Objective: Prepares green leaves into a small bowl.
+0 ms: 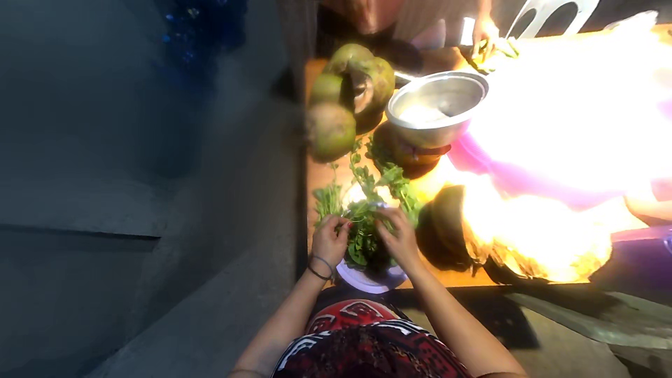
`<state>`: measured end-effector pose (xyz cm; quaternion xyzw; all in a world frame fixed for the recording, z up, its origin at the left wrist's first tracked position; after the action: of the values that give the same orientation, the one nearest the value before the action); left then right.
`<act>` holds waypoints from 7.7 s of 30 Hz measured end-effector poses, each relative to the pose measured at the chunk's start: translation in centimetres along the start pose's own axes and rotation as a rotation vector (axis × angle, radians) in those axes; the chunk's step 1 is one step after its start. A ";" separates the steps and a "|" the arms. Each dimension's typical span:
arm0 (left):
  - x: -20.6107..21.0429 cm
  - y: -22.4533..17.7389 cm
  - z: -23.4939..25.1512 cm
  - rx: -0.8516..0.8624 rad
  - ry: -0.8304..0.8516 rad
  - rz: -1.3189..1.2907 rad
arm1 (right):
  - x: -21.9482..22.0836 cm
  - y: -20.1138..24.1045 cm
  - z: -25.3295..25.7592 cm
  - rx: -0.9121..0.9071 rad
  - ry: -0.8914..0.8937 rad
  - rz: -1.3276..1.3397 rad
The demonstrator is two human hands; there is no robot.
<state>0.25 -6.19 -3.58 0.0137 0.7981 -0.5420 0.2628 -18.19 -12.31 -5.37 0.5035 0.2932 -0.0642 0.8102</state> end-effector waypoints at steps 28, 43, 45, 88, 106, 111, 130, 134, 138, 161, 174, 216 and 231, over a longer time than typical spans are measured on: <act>0.9 -0.5 -0.9 0.138 -0.012 0.022 | 0.2 2.5 1.9 -0.204 -0.035 0.057; 1.0 0.6 -0.8 -0.253 0.378 -0.453 | 2.6 3.7 0.8 0.551 -0.145 0.858; 1.1 0.6 -0.9 -0.311 0.408 -0.507 | 2.9 3.1 0.7 0.547 -0.141 0.872; 0.6 0.3 -0.9 -0.525 0.601 -0.856 | -0.2 2.8 2.2 0.167 -0.006 0.465; -0.1 -0.5 -0.9 -0.207 0.635 -0.559 | 1.5 3.3 2.1 0.388 0.013 0.829; -0.7 -0.2 -0.3 -0.035 0.396 -0.157 | 0.8 2.1 1.9 0.508 -0.123 0.857; 0.1 -0.7 -0.7 0.317 -0.132 0.429 | 0.3 2.1 2.5 0.423 0.093 0.378; 0.1 -0.7 -0.8 0.260 -0.106 0.412 | 0.1 2.3 2.4 0.332 0.145 0.264; 0.1 -0.9 -0.7 0.102 0.036 0.328 | 0.0 2.4 2.4 0.233 0.146 0.211; -0.3 -0.7 0.1 -0.051 0.425 0.040 | -0.9 1.8 1.8 0.098 0.292 0.335; -0.4 -0.1 0.1 -0.207 0.540 -0.476 | -0.3 0.5 1.1 0.422 0.090 0.333; -1.9 -1.6 -1.0 0.188 0.263 0.302 | -1.1 1.6 2.4 -0.342 0.267 -0.204; -2.9 -1.4 -1.2 -0.035 0.320 0.117 | -3.1 -1.8 1.8 0.480 0.053 0.219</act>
<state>1.86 -4.89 -0.81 0.1417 0.8369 -0.5026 0.1639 -20.69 -15.29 -4.49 0.7116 0.2342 -0.0305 0.6617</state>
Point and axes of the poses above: each hand's wrist, its own z-axis towards the middle knuckle, its own x-axis out of the palm, y = z × x, the point moved 3 cm from there along z, towards the middle knuckle, and after that the axes turned 13 degrees about -x, right-handed, at the moved point
